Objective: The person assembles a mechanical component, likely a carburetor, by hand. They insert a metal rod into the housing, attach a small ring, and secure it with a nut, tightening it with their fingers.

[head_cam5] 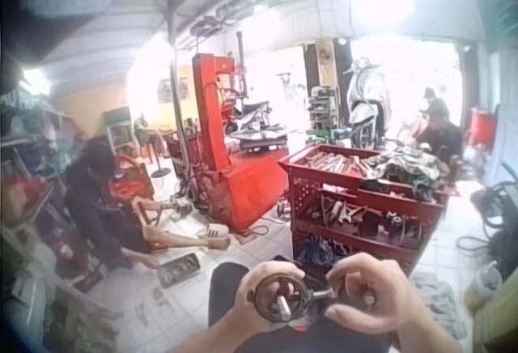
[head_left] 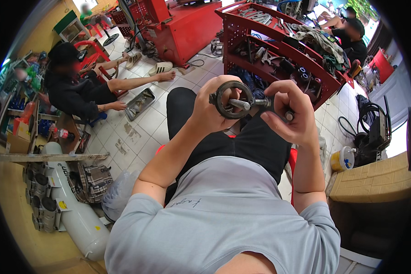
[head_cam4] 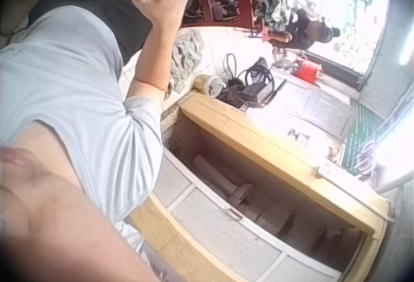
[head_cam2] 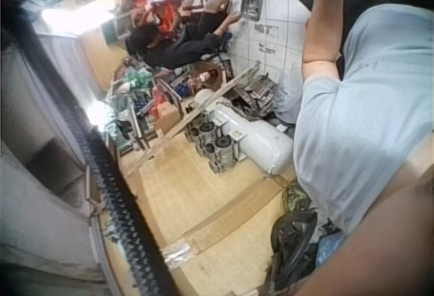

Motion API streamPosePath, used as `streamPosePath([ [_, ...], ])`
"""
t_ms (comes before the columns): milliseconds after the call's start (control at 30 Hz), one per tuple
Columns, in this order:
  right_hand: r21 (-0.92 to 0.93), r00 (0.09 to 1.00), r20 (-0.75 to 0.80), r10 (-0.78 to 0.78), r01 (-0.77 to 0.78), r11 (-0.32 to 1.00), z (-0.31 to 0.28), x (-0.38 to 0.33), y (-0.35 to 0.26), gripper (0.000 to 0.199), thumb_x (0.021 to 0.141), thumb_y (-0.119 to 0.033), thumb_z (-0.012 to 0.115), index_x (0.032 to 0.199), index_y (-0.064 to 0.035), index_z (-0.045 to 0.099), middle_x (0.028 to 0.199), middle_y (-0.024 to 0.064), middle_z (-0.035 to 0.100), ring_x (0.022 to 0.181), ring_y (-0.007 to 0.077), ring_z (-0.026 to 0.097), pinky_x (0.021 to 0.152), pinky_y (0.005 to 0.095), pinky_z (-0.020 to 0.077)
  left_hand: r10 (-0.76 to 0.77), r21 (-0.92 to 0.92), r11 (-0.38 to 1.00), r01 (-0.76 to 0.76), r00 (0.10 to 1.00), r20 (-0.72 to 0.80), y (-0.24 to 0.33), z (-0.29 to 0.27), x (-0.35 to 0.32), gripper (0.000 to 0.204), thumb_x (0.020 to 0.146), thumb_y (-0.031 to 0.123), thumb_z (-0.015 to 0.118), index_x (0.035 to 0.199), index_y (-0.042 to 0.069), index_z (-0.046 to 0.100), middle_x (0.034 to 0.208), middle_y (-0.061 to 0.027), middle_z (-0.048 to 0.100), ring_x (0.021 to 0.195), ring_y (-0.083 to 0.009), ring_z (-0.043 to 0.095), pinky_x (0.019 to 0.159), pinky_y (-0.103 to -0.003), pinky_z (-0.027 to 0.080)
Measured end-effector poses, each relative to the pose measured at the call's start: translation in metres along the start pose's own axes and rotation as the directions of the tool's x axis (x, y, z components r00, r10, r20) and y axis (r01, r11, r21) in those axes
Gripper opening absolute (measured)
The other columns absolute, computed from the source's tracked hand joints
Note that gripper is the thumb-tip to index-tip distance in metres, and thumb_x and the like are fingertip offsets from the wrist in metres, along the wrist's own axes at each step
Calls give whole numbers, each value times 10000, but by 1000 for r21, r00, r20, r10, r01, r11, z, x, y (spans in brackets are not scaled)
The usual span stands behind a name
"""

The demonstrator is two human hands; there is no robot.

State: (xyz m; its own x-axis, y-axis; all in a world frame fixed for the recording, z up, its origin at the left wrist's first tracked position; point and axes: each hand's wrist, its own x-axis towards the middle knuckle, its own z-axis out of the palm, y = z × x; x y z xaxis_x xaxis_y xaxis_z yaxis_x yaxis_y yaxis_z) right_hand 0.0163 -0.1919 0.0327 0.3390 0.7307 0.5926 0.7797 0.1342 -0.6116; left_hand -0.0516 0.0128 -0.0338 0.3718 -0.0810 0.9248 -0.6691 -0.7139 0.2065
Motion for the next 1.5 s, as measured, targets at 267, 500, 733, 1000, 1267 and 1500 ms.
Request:
streamPosePath([
  [267, -10, 1000, -5, -15, 15, 1000, -3, 2, -1, 201, 820, -83, 669, 993, -32, 581, 521, 5, 394, 464, 95, 351, 451, 259, 257, 0, -6, 1000, 0, 1000, -3, 2, 1, 1, 201, 688, 16, 648, 863, 28, 549, 971, -138, 606, 784, -222, 626, 704, -311, 524],
  [500, -48, 999, -28, -24, 22, 999, 2, 0, 8, 239, 790, -128, 701, 983, -38, 591, 535, 13, 388, 473, 96, 350, 456, 257, 264, -9, -9, 1000, 9, 1000, 5, 1, 0, 0, 218, 696, 80, 671, 870, 39, 546, 984, -126, 608, 789, -240, 627, 691, -324, 518],
  [733, -50, 1000, -14, -1, 0, 999, 2, -2, 8, 229, 778, -122, 726, 956, -45, 604, 547, 16, 401, 475, 107, 367, 461, 257, 285, -33, 9, 999, 33, 999, -40, 0, 5, -2, 250, 712, 213, 705, 832, 64, 545, 980, -99, 616, 783, -276, 629, 670, -360, 507],
  [1000, -71, 1000, 1, -26, 26, 997, 0, 0, 1, 229, 782, -80, 714, 985, -51, 613, 552, 18, 424, 477, 112, 390, 463, 255, 293, 10, -5, 1000, -10, 1000, 18, 2, 1, 1, 206, 687, 2, 651, 857, 29, 538, 975, -142, 607, 787, -230, 626, 708, -312, 528],
  [1267, -38, 1000, -22, 19, -20, 999, 0, -2, -1, 256, 785, -112, 720, 1005, -52, 606, 541, 21, 427, 478, 105, 381, 462, 256, 287, -33, -21, 999, 32, 999, -35, 2, 6, -1, 259, 701, 208, 708, 823, 58, 535, 973, -104, 615, 775, -277, 629, 667, -360, 506],
  [1500, -37, 1000, -3, -7, 6, 999, -1, 2, -3, 251, 772, -112, 736, 980, -61, 605, 535, 19, 416, 474, 107, 373, 460, 257, 290, -23, -10, 1000, 23, 999, -23, 2, 5, -2, 261, 699, 201, 714, 820, 60, 530, 970, -107, 615, 776, -286, 629, 672, -365, 509],
])
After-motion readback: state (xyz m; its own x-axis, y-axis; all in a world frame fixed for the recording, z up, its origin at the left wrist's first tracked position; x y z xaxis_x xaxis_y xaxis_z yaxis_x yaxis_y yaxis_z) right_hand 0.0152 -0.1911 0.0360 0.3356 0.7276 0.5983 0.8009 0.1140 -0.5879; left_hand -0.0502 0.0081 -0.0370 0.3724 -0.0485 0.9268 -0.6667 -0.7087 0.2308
